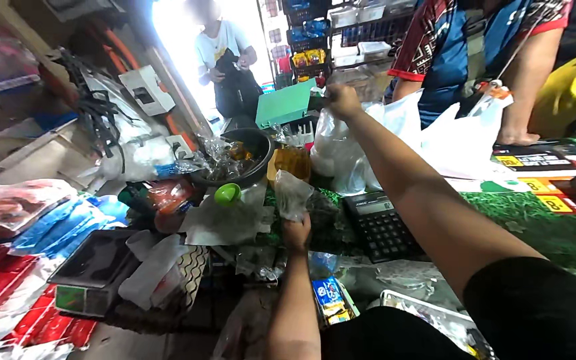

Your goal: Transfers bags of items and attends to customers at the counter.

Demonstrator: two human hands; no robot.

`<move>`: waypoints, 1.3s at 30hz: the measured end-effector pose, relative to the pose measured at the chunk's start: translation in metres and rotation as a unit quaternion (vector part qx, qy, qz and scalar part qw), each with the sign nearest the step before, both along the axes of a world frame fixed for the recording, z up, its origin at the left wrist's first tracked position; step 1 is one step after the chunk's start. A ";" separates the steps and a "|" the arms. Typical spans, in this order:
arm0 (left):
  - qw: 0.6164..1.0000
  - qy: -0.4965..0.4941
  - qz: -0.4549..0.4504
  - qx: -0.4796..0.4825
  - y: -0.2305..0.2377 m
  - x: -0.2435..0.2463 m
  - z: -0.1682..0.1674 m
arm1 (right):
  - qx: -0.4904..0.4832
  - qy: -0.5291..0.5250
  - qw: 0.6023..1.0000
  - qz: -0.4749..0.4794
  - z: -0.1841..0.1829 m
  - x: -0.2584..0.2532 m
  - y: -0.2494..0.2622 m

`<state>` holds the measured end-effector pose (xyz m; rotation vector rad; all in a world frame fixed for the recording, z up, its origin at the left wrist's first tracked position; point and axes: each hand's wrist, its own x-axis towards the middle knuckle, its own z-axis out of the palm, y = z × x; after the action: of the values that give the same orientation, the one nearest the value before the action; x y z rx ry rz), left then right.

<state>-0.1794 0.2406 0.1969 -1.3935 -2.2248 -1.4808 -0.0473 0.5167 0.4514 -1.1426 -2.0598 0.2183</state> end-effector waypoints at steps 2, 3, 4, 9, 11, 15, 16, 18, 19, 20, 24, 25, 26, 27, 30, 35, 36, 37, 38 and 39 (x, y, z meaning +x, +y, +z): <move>1.000 0.004 0.001 0.009 0.001 0.000 -0.001 | -0.001 0.001 1.000 -0.001 0.000 0.001 -0.001; 1.000 0.007 0.000 0.016 0.002 -0.001 -0.003 | 0.001 0.001 1.000 0.000 0.000 0.001 0.000; 1.000 0.012 0.002 0.022 0.003 -0.001 -0.004 | 0.005 0.003 1.000 0.001 -0.001 0.001 0.001; 1.000 0.000 -0.004 0.015 0.002 -0.001 -0.002 | 0.036 0.010 0.999 0.010 -0.005 -0.002 0.010; 1.000 -0.003 -0.011 0.024 0.001 -0.002 -0.003 | 0.032 0.005 0.999 0.014 -0.004 -0.003 0.006; 0.998 -0.007 -0.026 0.051 0.002 -0.002 -0.005 | -0.004 -0.009 1.000 0.014 0.010 -0.009 0.003; 0.998 -0.012 -0.034 0.050 0.002 -0.003 -0.006 | -0.028 -0.020 0.999 0.004 0.017 -0.014 0.001; 0.997 -0.042 -0.048 0.034 -0.002 -0.003 -0.005 | -0.057 -0.031 0.998 -0.016 0.033 -0.029 -0.001; 0.998 -0.043 -0.046 0.031 -0.004 -0.002 -0.005 | -0.061 -0.036 0.997 -0.018 0.041 -0.039 -0.002; 0.998 -0.018 -0.033 0.041 -0.004 -0.001 -0.007 | -0.058 -0.037 0.998 -0.013 0.048 -0.050 -0.002; 0.998 0.045 -0.013 0.031 -0.007 -0.002 -0.004 | -0.035 -0.023 0.998 0.044 0.070 -0.101 0.019; 0.999 0.040 -0.012 0.030 -0.008 -0.003 -0.005 | -0.037 -0.009 0.998 0.056 0.073 -0.115 0.027; 0.998 0.034 -0.012 0.042 -0.008 -0.003 -0.006 | -0.056 0.009 0.997 0.059 0.074 -0.130 0.035; 0.998 0.024 -0.016 0.055 -0.008 -0.003 -0.008 | -0.090 0.031 0.994 0.057 0.073 -0.144 0.043; 0.996 0.001 -0.035 0.077 -0.008 -0.006 -0.018 | -0.200 0.145 0.967 0.053 0.059 -0.186 0.067; 0.992 -0.028 -0.059 0.104 -0.007 -0.008 -0.029 | -0.259 0.264 0.929 0.026 0.033 -0.234 0.092; 0.992 -0.030 -0.062 0.101 -0.008 -0.008 -0.028 | -0.242 0.262 0.934 0.017 0.029 -0.241 0.099; 0.993 -0.024 -0.066 0.095 -0.009 -0.008 -0.026 | -0.217 0.256 0.942 0.007 0.027 -0.245 0.106; 0.994 -0.016 -0.070 0.084 -0.010 -0.009 -0.025 | -0.189 0.248 0.950 -0.002 0.027 -0.249 0.112; 0.994 -0.008 -0.075 0.074 -0.011 -0.010 -0.025 | -0.171 0.234 0.957 -0.009 0.028 -0.252 0.118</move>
<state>-0.1895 0.2296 0.1720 -1.5337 -2.0096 -1.6720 -0.2990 0.6345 0.4799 -1.1731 -1.6231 0.7836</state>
